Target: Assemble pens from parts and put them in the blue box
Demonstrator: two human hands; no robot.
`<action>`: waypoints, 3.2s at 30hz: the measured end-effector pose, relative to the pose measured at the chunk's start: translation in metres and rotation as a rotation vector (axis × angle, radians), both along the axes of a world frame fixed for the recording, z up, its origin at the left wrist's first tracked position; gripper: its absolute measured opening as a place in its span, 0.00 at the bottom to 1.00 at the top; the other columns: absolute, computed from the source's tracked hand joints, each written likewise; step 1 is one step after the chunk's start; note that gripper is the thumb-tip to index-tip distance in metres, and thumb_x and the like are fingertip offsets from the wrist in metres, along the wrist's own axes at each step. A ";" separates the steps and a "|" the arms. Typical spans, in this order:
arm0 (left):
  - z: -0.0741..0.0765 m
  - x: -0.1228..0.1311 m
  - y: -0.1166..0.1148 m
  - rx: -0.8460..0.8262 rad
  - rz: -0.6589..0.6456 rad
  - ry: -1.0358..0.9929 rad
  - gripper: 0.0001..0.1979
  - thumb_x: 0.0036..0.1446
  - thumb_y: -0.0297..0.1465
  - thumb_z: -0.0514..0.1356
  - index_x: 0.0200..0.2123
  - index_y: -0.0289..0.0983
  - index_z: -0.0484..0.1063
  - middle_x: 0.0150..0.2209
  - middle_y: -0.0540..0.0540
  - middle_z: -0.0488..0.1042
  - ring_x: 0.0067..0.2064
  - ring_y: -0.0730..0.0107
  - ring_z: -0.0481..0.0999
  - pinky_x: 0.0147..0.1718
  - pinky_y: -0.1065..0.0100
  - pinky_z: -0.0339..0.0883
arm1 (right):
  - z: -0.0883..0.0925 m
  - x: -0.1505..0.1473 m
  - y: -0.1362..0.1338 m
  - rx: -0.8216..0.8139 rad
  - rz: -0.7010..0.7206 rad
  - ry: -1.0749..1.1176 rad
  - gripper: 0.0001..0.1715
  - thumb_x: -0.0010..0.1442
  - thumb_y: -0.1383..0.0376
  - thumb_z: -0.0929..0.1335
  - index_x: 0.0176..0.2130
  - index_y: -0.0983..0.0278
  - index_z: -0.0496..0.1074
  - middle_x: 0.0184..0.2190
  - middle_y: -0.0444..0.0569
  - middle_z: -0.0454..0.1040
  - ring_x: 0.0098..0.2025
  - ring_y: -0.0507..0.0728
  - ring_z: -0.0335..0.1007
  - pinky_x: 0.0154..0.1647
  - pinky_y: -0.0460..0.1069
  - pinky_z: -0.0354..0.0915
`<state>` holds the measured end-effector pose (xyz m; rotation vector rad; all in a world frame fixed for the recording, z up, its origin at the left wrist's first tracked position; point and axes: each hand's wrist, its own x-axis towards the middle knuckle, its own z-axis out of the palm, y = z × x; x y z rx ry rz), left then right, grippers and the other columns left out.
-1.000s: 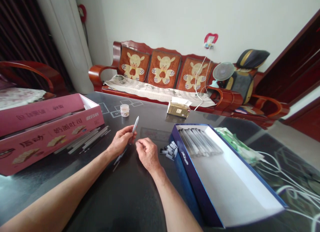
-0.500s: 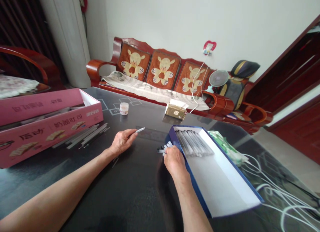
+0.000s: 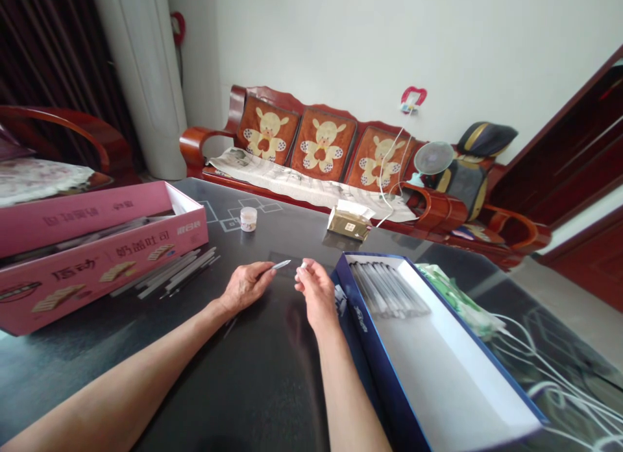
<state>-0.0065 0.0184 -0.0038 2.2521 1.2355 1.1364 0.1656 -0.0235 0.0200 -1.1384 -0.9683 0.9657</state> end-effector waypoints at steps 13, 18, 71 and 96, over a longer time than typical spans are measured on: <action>-0.002 0.000 -0.002 0.082 -0.049 0.119 0.15 0.62 0.36 0.50 0.42 0.40 0.74 0.32 0.46 0.76 0.34 0.70 0.75 0.33 0.73 0.63 | -0.025 -0.012 0.014 0.031 -0.018 0.484 0.19 0.44 0.62 0.76 0.35 0.62 0.68 0.33 0.43 0.77 0.31 0.48 0.72 0.29 0.42 0.68; -0.001 0.000 -0.003 0.085 -0.055 0.180 0.15 0.62 0.36 0.49 0.42 0.40 0.74 0.31 0.47 0.75 0.32 0.71 0.74 0.32 0.74 0.62 | -0.030 -0.018 0.014 0.019 0.026 0.354 0.18 0.45 0.60 0.75 0.34 0.62 0.68 0.33 0.43 0.76 0.31 0.49 0.72 0.29 0.42 0.67; -0.019 -0.016 0.024 0.273 0.428 -0.108 0.17 0.59 0.31 0.50 0.51 0.36 0.68 0.43 0.41 0.73 0.44 0.61 0.70 0.45 0.62 0.63 | 0.074 0.108 -0.044 -0.331 -0.492 -1.433 0.12 0.54 0.62 0.65 0.31 0.62 0.77 0.30 0.50 0.75 0.32 0.57 0.70 0.33 0.48 0.60; -0.018 -0.013 0.020 0.064 0.446 0.123 0.14 0.58 0.26 0.51 0.40 0.39 0.76 0.33 0.45 0.74 0.39 0.66 0.72 0.40 0.69 0.63 | -0.035 -0.014 -0.029 0.343 -0.097 -1.020 0.13 0.62 0.66 0.60 0.38 0.64 0.72 0.33 0.50 0.75 0.36 0.55 0.72 0.39 0.48 0.65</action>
